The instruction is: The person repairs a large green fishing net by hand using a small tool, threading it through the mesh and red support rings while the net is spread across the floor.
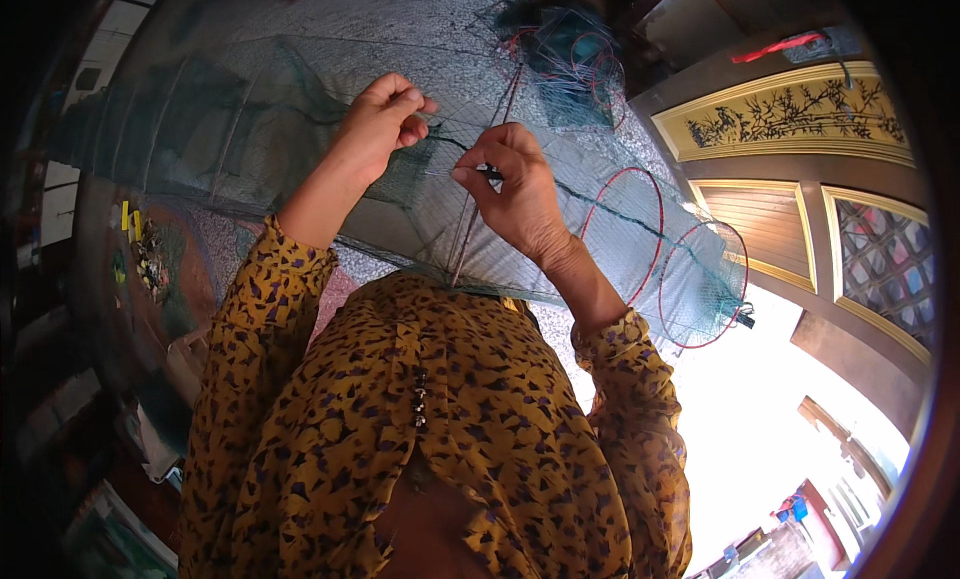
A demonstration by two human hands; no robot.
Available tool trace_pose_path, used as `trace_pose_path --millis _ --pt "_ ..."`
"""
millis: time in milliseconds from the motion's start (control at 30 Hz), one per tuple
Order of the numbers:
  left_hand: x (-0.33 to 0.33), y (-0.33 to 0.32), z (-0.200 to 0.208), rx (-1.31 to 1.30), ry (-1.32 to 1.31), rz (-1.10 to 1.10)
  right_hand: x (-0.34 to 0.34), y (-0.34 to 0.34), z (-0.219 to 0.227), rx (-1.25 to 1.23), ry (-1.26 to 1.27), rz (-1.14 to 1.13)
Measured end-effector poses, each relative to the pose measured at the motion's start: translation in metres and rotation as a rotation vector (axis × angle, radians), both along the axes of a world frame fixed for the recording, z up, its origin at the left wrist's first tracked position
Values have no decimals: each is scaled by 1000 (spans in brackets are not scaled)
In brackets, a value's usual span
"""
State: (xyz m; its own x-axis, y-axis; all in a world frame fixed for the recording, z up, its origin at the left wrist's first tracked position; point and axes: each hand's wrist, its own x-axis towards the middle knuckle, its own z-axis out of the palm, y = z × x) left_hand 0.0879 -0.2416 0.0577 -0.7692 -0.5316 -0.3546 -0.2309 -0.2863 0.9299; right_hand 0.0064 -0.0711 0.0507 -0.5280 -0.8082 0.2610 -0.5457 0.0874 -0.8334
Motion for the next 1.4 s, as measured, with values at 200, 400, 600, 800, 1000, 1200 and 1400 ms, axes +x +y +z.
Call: trace_pose_path --millis 200,400,600,800,1000,1200,1400 --pt "13 11 12 65 13 0 9 -10 3 60 -13 -189" --pt "18 57 -6 509 25 113 15 -9 -1 -3 -224 -257" --pt "17 49 -11 273 -21 -38 4 -12 13 183 135 -108" --pt "20 49 -18 349 18 -6 4 -20 19 196 441 -80" --pt "13 43 -9 377 157 -6 12 -63 39 179 174 -31" --pt "10 42 -6 298 61 -17 -18 -49 59 339 40 -83" --pt "4 44 -1 190 9 -29 -26 -53 40 220 -57 -27"
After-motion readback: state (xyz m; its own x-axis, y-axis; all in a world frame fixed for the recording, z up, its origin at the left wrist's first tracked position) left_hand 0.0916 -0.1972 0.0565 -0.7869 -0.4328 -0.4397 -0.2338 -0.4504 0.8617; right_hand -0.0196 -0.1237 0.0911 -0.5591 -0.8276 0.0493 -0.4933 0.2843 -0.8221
